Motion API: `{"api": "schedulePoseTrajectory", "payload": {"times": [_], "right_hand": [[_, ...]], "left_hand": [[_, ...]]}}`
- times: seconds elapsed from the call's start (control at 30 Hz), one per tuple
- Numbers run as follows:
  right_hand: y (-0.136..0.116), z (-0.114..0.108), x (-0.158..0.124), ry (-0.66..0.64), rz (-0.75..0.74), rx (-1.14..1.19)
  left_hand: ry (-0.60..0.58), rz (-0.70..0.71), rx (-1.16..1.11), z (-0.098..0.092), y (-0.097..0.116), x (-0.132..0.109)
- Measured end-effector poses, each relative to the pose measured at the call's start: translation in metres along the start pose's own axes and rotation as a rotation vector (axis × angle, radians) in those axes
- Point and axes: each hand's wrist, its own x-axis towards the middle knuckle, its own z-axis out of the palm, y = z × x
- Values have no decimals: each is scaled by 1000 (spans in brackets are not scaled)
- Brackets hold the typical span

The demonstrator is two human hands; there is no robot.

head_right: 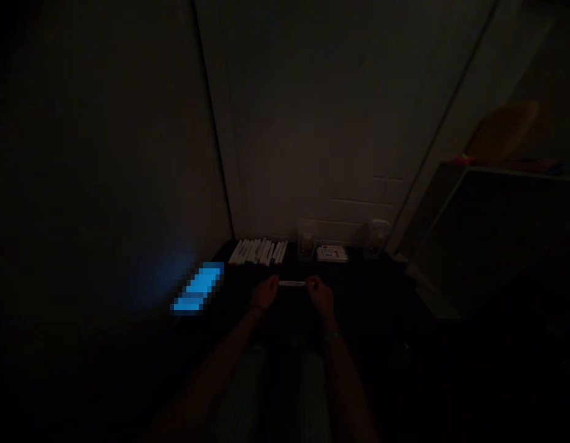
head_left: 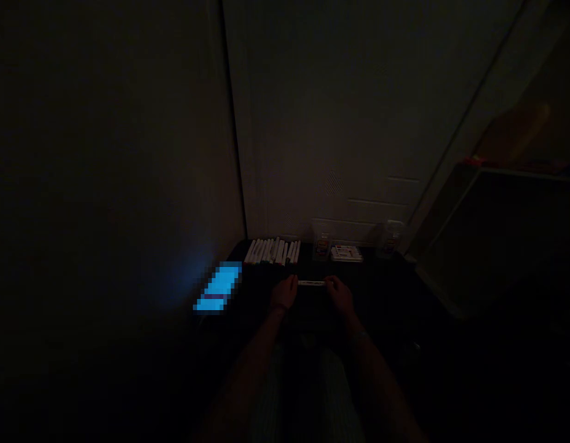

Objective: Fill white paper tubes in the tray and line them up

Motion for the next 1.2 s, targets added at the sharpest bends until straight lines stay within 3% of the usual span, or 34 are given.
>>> {"api": "schedulePoseTrajectory", "payload": {"times": [1.2], "right_hand": [[-4, 0, -3, 15, -48, -53]], "left_hand": [[-14, -62, -9, -4, 4, -2]]}}
